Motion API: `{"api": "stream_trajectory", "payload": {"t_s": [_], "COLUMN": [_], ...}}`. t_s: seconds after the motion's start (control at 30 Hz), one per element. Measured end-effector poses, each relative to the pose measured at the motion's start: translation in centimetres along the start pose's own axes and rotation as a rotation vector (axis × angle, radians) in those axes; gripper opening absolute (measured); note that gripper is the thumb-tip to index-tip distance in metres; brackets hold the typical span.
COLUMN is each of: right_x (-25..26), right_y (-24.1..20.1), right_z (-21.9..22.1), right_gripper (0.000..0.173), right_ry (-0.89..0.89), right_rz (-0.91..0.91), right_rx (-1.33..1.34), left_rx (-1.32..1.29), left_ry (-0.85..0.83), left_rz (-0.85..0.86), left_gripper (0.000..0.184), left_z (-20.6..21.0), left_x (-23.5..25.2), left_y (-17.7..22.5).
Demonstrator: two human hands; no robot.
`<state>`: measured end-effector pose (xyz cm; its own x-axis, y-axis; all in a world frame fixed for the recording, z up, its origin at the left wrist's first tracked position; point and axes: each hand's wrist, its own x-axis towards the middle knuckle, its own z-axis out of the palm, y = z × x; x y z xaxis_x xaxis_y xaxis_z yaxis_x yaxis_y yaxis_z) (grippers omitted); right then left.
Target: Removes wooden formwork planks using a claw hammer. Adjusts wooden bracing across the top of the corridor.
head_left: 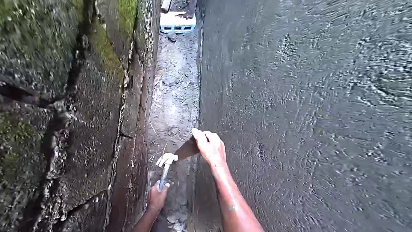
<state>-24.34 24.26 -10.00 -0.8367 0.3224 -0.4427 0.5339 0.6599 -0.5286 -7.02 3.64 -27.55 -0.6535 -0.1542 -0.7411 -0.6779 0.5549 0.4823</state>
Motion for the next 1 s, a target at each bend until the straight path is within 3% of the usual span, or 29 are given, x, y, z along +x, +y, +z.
{"api": "stream_trajectory", "payload": {"t_s": [0.13,0.23,0.33,0.47,0.6,0.77,0.87,1.0], "right_x": [-2.6,-3.8,-4.5,-5.0,-5.1,-4.7,-4.1,-2.9], "right_y": [-0.1,-0.7,-1.6,-1.6,0.2,1.3,1.2,1.3], "right_z": [1.5,2.6,3.6,4.9,6.3,5.4,4.4,2.9], "right_gripper": [0.029,0.028,0.04,0.03,0.027,0.021,0.019,0.02], "right_ry": [0.182,0.159,0.206,0.327,0.531,0.505,0.456,0.388], "right_rz": [-0.251,-0.251,-0.181,-0.133,-0.41,-0.427,-0.352,-0.202], "right_rx": [-0.027,-0.039,-0.021,-0.093,-0.137,-0.109,-0.069,0.05], "left_rx": [0.134,0.242,0.323,0.385,0.418,0.453,0.235,-0.393], "left_ry": [0.106,0.264,0.318,0.196,-0.006,-0.05,-0.221,-0.423], "left_rz": [0.012,0.115,0.234,0.155,0.019,0.021,0.027,-0.012], "left_gripper": [0.043,0.037,0.032,0.03,0.031,0.031,0.037,0.027], "left_z": [-2.3,-2.8,-2.8,-2.7,-3.8,-6.1,-6.4,-7.2], "left_x": [-1.4,-2.1,-2.6,-2.9,-2.1,-2.6,-2.9,-4.5], "left_y": [5.1,6.8,7.5,8.2,11.0,13.8,15.3,15.8]}}
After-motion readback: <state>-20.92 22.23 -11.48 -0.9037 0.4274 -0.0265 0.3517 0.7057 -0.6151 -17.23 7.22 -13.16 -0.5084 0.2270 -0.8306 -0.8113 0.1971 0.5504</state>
